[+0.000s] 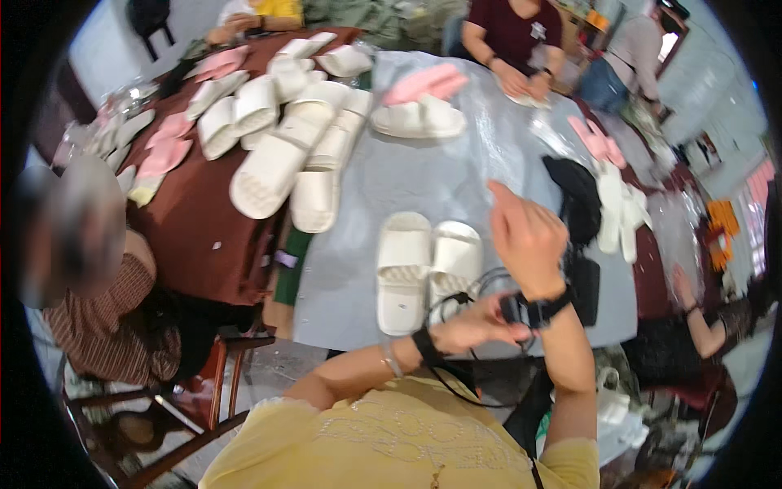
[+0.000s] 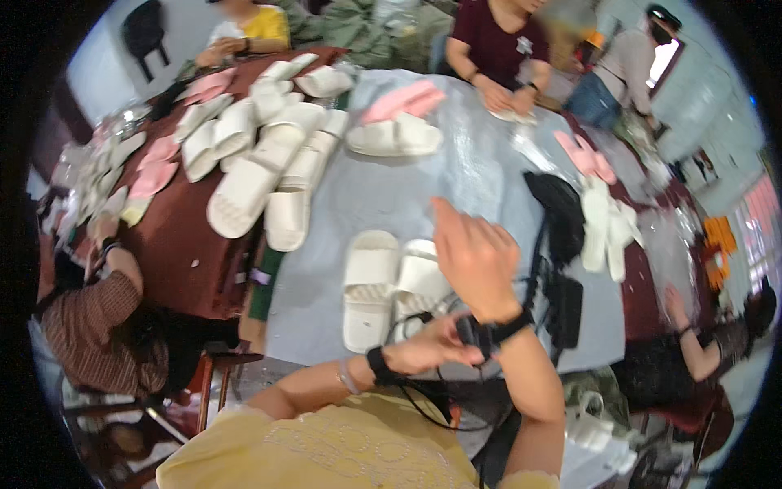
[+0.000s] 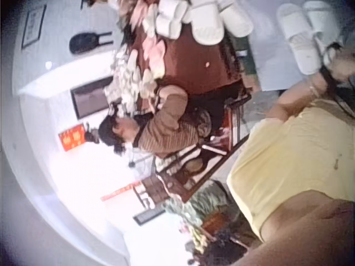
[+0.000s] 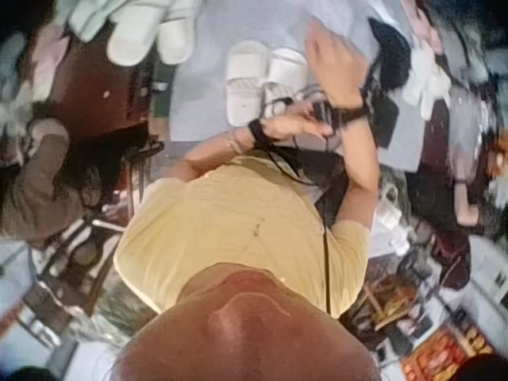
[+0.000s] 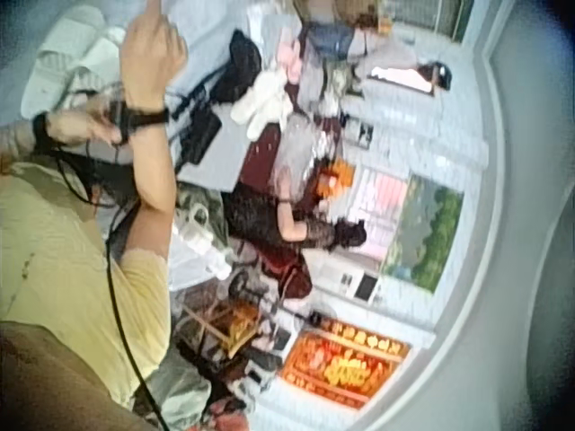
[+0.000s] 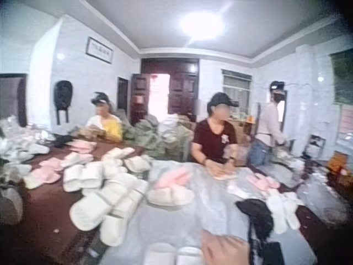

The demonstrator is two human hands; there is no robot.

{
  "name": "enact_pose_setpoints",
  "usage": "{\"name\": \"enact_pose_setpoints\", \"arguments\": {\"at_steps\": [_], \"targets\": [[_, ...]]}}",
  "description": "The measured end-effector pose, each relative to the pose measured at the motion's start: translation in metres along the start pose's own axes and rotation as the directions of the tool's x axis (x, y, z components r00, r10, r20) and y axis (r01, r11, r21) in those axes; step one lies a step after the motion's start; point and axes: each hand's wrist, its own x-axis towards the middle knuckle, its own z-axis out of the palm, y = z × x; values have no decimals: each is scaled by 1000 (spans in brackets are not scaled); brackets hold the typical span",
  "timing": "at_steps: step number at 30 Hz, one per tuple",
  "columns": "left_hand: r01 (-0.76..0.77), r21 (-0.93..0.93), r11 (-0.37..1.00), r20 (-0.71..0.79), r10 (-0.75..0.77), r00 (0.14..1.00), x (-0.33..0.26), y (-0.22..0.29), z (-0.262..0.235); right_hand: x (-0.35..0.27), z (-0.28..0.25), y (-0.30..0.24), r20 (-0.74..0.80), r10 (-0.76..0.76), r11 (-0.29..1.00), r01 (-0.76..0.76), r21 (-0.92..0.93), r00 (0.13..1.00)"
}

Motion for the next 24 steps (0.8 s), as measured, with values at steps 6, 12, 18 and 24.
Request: {"name": "enact_pose_setpoints", "arguments": {"at_steps": [6, 12, 18, 24], "targets": [[83, 270, 959, 45, -99, 994, -24, -44, -12, -39, -19, -18, 161, 100, 950, -142, 280, 982], [249, 725, 642, -456, 175, 873, -138, 33, -19, -103, -38, 15, 700, 269, 796, -562, 225, 662], [266, 951, 155, -308, 495, 812, -144, 17, -52, -146, -31, 23, 838, 195, 785, -593, 178, 509], [11, 985, 170, -43, 188, 981, -103, -11, -32, -119, -22, 16, 643, -88, 955, -120, 272, 761]]}}
